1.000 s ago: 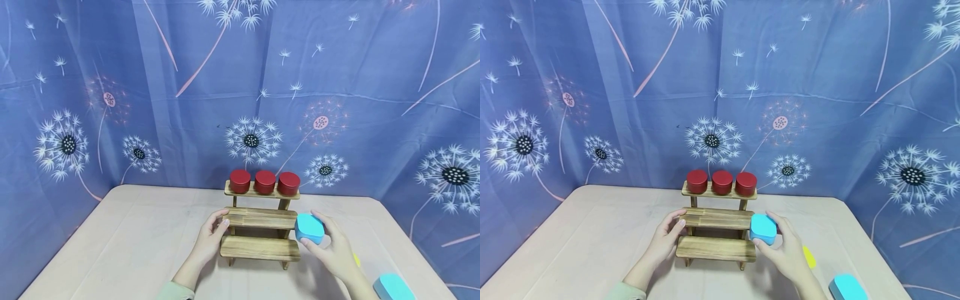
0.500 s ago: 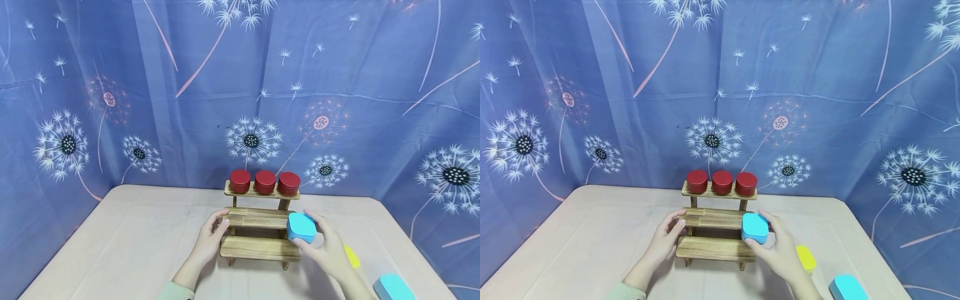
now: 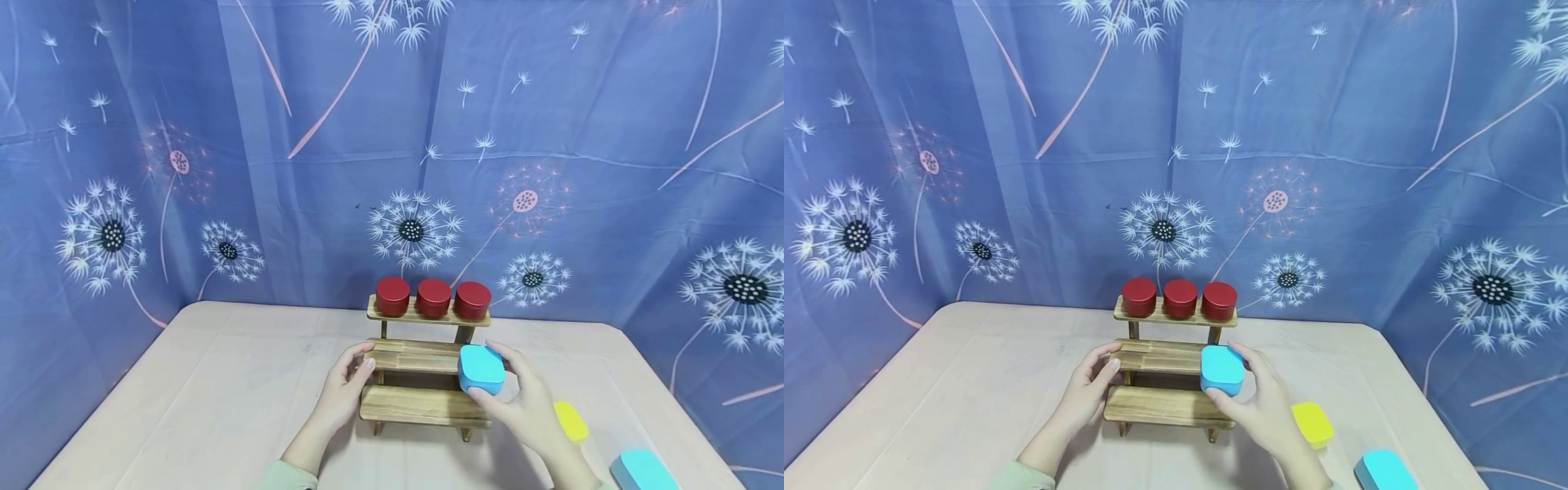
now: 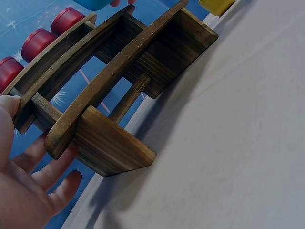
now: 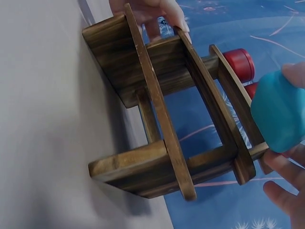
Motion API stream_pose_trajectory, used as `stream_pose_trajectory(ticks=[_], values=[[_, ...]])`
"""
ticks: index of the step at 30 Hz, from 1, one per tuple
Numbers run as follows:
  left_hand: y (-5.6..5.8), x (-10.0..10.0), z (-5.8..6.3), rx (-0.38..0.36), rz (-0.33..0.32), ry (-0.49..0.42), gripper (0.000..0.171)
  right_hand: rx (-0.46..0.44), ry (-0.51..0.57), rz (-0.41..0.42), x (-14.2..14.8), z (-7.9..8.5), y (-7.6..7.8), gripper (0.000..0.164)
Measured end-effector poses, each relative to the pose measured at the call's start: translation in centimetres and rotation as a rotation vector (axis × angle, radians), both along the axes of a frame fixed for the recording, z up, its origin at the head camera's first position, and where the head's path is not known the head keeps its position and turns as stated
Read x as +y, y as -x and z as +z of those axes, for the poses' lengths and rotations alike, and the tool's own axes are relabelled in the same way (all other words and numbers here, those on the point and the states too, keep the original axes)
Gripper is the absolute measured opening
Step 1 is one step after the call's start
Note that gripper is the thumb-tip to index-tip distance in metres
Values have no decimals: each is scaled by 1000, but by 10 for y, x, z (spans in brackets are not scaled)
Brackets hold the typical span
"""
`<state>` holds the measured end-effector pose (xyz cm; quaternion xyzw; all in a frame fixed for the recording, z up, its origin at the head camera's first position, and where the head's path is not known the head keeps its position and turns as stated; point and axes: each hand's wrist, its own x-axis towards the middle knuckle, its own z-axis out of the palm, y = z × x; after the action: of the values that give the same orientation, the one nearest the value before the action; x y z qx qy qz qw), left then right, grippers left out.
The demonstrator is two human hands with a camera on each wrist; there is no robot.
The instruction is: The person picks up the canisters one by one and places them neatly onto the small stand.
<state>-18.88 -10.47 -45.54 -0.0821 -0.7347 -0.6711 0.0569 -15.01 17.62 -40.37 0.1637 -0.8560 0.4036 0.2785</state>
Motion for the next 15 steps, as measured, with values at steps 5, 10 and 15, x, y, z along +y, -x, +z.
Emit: stream_pose_trajectory(ticks=[5, 10, 15], values=[[0, 0, 0, 8, -3, 2, 33, -18, 0, 6, -5, 0, 1, 74], [0, 0, 0, 0, -2, 1, 33, -6, 28, 59, -9, -1, 3, 72], [0, 0, -1, 2, 0, 2, 32, -1, 30, 94, -11, -1, 4, 72]])
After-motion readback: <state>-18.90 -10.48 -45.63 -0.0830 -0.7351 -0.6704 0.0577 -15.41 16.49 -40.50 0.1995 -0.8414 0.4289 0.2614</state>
